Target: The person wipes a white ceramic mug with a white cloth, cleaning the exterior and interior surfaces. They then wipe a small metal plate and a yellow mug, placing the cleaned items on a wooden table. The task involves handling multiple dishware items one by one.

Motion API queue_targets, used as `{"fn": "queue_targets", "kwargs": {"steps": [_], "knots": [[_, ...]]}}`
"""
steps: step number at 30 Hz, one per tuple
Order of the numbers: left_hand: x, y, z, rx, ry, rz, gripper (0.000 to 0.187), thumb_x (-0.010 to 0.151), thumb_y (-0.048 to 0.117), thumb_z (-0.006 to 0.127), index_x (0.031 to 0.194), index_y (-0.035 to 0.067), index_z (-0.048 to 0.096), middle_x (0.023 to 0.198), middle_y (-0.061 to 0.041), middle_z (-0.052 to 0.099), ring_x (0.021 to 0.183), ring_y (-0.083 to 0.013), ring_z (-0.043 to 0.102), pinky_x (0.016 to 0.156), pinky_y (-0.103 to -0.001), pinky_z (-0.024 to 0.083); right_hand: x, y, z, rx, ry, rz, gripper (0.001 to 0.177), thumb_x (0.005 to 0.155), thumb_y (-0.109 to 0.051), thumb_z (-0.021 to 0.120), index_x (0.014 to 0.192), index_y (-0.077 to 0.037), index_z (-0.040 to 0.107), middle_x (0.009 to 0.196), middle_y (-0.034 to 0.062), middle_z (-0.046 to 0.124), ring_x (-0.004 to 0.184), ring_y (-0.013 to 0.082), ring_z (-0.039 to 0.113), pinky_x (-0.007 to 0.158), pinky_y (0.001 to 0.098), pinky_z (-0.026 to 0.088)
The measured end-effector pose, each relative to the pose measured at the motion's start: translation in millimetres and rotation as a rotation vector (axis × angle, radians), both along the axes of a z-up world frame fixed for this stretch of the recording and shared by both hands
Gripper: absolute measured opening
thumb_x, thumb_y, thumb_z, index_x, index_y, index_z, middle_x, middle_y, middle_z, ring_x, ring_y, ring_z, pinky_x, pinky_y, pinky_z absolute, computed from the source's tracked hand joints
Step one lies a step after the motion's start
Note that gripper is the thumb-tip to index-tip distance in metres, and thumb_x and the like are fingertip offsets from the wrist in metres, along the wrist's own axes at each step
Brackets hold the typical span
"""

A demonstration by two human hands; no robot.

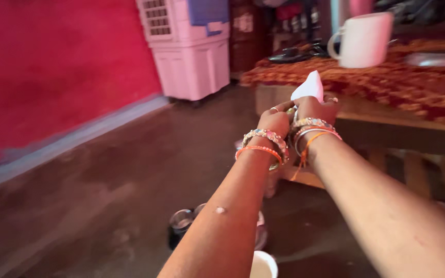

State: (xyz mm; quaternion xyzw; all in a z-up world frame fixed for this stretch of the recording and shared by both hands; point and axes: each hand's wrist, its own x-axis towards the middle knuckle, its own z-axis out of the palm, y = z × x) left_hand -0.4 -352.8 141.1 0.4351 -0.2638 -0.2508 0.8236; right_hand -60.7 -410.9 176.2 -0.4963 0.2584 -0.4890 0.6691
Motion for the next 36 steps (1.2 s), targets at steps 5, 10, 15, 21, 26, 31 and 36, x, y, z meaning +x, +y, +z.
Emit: {"fn": "queue_targets", "kwargs": {"steps": [5,10,15,21,26,31,36], "knots": [[23,92,-25,0.171,-0.013,0.264,0.043,0.092,0.001,0.057,0.134,0.006,0.066,0.108,-0.012,0.073,0.088,-0.0199,0.069,0.072,-0.036,0.059,46,55,-29,-0.153,0.109,0.23,0.053,0.071,-0.008,0.078,0.12,0.004,0.061,0.107,0.0186,0.073,0.085,0.0248,0.075,0.069,0.0364,0.058],[61,158,-79,0.303,-0.058,0.437,0.043,0.091,0.005,0.064,0.133,0.006,0.069,0.107,-0.011,0.075,0.088,-0.0171,0.07,0.071,-0.032,0.058,83,124,-70,-0.056,0.215,0.452,0.052,0.072,-0.01,0.076,0.121,0.001,0.061,0.108,0.0183,0.071,0.09,0.03,0.073,0.065,0.0442,0.058],[81,207,-155,0.46,0.003,0.506,0.043,0.092,0.01,0.064,0.135,0.008,0.068,0.1,-0.014,0.075,0.081,-0.0188,0.068,0.066,-0.033,0.054,106,167,-136,-0.329,0.472,0.395,0.057,0.073,-0.016,0.088,0.121,0.005,0.065,0.111,0.0215,0.073,0.098,0.0289,0.073,0.077,0.0382,0.055],[86,242,-212,0.645,-0.055,0.502,0.037,0.096,0.017,0.061,0.13,0.006,0.07,0.099,-0.012,0.077,0.078,-0.0113,0.07,0.065,-0.027,0.053,123,192,-206,-0.349,0.642,0.485,0.068,0.074,-0.02,0.088,0.127,0.01,0.058,0.12,0.0265,0.068,0.106,0.0329,0.072,0.088,0.0421,0.057],[70,274,-229,0.754,0.194,0.422,0.038,0.095,0.019,0.057,0.13,0.012,0.069,0.098,-0.011,0.075,0.078,-0.0206,0.068,0.066,-0.038,0.051,134,215,-248,-0.46,0.72,0.617,0.058,0.076,-0.02,0.083,0.127,0.001,0.065,0.12,0.0188,0.072,0.108,0.0301,0.072,0.093,0.0402,0.054],[82,277,-293,0.826,0.134,0.447,0.039,0.096,0.021,0.059,0.133,0.01,0.066,0.116,-0.011,0.073,0.105,-0.0254,0.068,0.087,-0.041,0.052,140,229,-286,-0.528,0.821,0.686,0.064,0.077,-0.02,0.083,0.134,-0.001,0.061,0.121,0.0181,0.072,0.107,0.0293,0.072,0.09,0.0401,0.055],[107,258,-373,1.118,-0.217,0.332,0.043,0.097,0.022,0.057,0.137,0.007,0.061,0.128,-0.016,0.068,0.12,-0.0319,0.064,0.096,-0.043,0.05,153,219,-344,-0.521,0.925,0.747,0.067,0.08,-0.014,0.083,0.139,0.001,0.055,0.122,0.021,0.073,0.105,0.0306,0.074,0.085,0.0443,0.058]]}}
